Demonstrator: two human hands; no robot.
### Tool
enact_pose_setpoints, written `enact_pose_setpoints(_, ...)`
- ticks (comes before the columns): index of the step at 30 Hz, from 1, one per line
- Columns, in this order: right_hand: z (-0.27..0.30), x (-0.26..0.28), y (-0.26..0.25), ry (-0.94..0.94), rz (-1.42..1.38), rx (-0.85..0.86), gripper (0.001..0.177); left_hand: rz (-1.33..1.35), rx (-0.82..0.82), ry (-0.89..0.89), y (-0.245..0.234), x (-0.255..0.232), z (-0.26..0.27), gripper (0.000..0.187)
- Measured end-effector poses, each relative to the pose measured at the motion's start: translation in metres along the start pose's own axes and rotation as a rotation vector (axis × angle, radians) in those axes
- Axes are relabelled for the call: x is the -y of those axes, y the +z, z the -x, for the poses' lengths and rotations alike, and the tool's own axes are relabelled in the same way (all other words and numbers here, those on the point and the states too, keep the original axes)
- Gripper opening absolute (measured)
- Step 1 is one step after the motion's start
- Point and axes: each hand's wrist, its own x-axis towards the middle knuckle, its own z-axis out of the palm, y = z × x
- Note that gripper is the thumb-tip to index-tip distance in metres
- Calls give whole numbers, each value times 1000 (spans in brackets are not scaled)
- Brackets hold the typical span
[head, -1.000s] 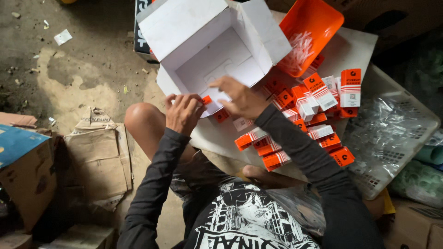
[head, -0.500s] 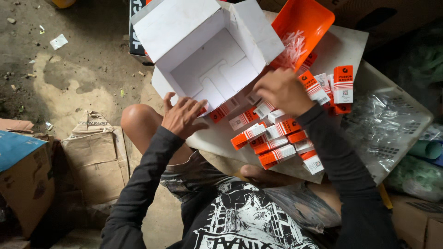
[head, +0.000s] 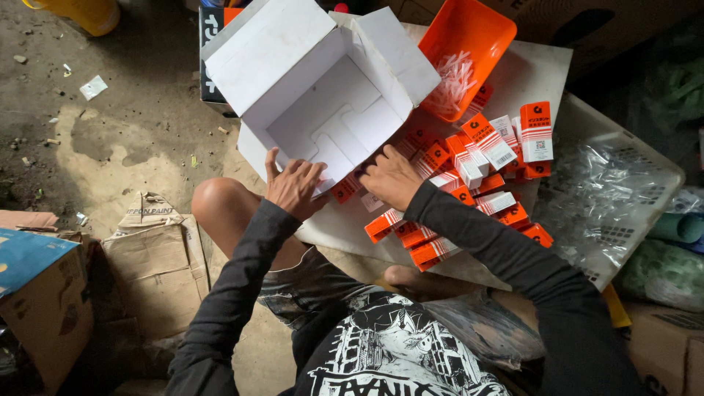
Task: The person unboxes small orange and white containers and organizes them into a white tray on a table.
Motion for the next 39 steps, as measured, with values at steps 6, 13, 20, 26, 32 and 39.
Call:
enact_pose_setpoints(6,-4,6,-1,3,17,35,14,51,-51,19,14,-1,2,34)
enact_pose_setpoints(13,-15,10,-23,46,19,247,9,165,7,-21,-18,-2,-2,56)
enact_pose_setpoints(20,-12,4,-24,125,13,416,12,221,-11,-16,-23,8,1,55)
enact_pose_setpoints(26,-14,0,-21,113,-4,426,13,193,-34,-65,-13,26,-2,54)
enact_pose_setpoints(32,-20,-4,-33,97,-11,433,16,77,-4,-50,-13,35,-14,53)
enact_pose_setpoints(39,-21,-12,-44,71,-44,437,16,-45,29,-39,-32,26,-16,46)
